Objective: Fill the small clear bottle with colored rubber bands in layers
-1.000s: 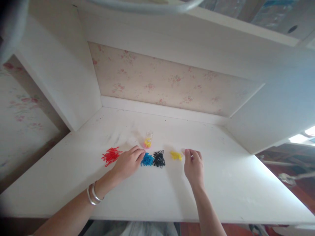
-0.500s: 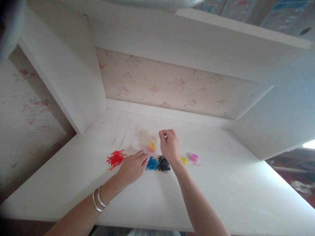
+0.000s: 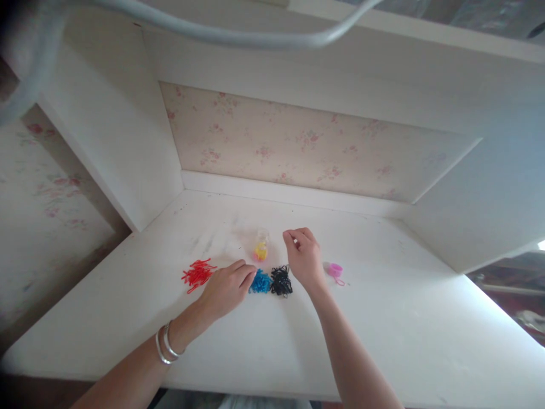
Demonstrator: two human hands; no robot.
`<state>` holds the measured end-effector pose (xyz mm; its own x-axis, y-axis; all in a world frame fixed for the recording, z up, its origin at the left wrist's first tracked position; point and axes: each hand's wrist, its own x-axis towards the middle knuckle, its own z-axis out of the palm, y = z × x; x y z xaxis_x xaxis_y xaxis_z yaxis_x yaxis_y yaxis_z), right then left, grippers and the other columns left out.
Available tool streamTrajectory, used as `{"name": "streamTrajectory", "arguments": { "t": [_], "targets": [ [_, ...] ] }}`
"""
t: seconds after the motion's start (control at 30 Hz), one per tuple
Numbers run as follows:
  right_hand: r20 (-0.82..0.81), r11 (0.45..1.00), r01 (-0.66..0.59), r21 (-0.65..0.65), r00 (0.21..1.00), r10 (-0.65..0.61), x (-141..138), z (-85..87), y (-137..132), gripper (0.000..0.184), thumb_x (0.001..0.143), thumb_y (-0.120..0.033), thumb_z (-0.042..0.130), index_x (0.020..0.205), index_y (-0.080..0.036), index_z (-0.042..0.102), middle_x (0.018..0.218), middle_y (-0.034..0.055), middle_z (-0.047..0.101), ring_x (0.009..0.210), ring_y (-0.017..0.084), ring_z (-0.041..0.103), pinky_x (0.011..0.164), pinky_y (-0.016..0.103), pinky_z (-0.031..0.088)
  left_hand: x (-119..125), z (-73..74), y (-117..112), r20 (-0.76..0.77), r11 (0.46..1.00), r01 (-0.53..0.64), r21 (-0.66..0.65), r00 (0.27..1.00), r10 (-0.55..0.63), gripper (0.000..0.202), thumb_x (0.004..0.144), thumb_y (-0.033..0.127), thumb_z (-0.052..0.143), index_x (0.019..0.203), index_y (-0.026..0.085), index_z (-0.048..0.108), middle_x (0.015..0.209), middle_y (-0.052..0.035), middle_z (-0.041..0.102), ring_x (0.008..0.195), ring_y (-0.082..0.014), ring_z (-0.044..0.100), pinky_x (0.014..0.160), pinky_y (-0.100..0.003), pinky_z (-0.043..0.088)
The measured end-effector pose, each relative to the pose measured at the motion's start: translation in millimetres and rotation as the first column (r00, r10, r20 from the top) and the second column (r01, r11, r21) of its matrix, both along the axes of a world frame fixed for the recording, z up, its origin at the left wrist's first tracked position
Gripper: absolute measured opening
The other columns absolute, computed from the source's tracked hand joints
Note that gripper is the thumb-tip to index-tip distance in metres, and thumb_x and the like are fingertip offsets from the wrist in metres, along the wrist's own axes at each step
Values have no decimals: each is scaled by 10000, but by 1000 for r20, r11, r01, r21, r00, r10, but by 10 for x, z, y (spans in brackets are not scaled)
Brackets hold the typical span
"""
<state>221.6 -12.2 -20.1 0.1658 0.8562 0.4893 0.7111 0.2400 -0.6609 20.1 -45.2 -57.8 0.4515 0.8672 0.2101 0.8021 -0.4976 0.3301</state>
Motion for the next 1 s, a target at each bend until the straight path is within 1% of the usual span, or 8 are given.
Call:
{"name": "streamTrajectory", "arguments": {
  "t": [0.1, 0.27, 0.33, 0.43, 0.57, 0.7, 0.83, 1.0],
  "targets": [
    [-11, 992, 93, -85, 995, -94, 302, -164, -166, 423, 864, -547, 471, 831, -193, 699, 902, 58, 633, 610, 124, 515, 603, 274, 421, 79, 4, -13, 31, 1000, 1, -16, 1000, 0, 302, 980, 321, 335, 960, 256, 630, 918, -8, 647, 787, -151, 636, 657, -247, 472],
    [-33, 953, 223, -204, 971, -235, 826, -600, -470, 424, 838, -554, 475, 835, -196, 702, 923, 60, 641, 665, 145, 555, 646, 282, 437, 369, 30, -60, 28, 997, 77, -34, 997, -76, 266, 968, 332, 370, 1002, 266, 626, 945, -10, 658, 813, -158, 646, 691, -260, 486],
    [-37, 936, 257, -240, 961, -274, 967, -743, -579, 437, 834, -559, 465, 867, -192, 701, 941, 63, 642, 649, 144, 558, 640, 284, 442, 526, 47, -71, 3, 992, 117, -46, 993, -117, 259, 959, 337, 387, 984, 253, 631, 943, -22, 657, 822, -166, 649, 699, -267, 492],
    [6, 914, 280, -292, 957, -291, 1060, -869, -709, 423, 841, -545, 447, 874, -203, 693, 929, 50, 636, 611, 138, 557, 630, 288, 448, 782, 60, -62, -41, 982, 181, -61, 982, -184, 241, 942, 330, 419, 950, 230, 639, 951, -38, 654, 830, -178, 651, 704, -286, 505],
    [140, 909, 279, -310, 959, -247, 1032, -934, -792, 372, 849, -499, 448, 969, -226, 671, 1002, 44, 622, 616, 138, 576, 649, 294, 461, 1109, 40, -8, -108, 972, 232, -42, 966, -236, 231, 926, 312, 447, 940, 191, 643, 936, -69, 652, 828, -209, 656, 694, -323, 523],
    [260, 918, 275, -287, 944, -201, 980, -958, -800, 350, 863, -445, 445, 1043, -231, 656, 1065, 55, 604, 772, 169, 619, 689, 287, 466, 1340, -1, 54, -194, 972, 232, -24, 953, -233, 276, 938, 269, 399, 974, 150, 646, 943, -117, 641, 815, -231, 663, 672, -345, 530],
    [284, 914, 277, -297, 939, -193, 960, -943, -801, 344, 898, -408, 388, 1005, -237, 666, 1035, 53, 613, 766, 166, 617, 710, 290, 467, 1449, -47, 98, -238, 965, 257, -54, 935, -262, 267, 915, 180, 399, 975, 132, 654, 938, -142, 637, 838, -229, 665, 688, -336, 531],
    [303, 917, 286, -279, 932, -199, 956, -934, -806, 341, 913, -391, 367, 969, -248, 671, 1034, 53, 618, 777, 174, 616, 677, 287, 457, 1476, -82, 122, -236, 958, 282, -45, 929, -284, 254, 861, 88, 424, 988, 134, 639, 944, -129, 633, 847, -227, 663, 699, -328, 531]
  ]
}}
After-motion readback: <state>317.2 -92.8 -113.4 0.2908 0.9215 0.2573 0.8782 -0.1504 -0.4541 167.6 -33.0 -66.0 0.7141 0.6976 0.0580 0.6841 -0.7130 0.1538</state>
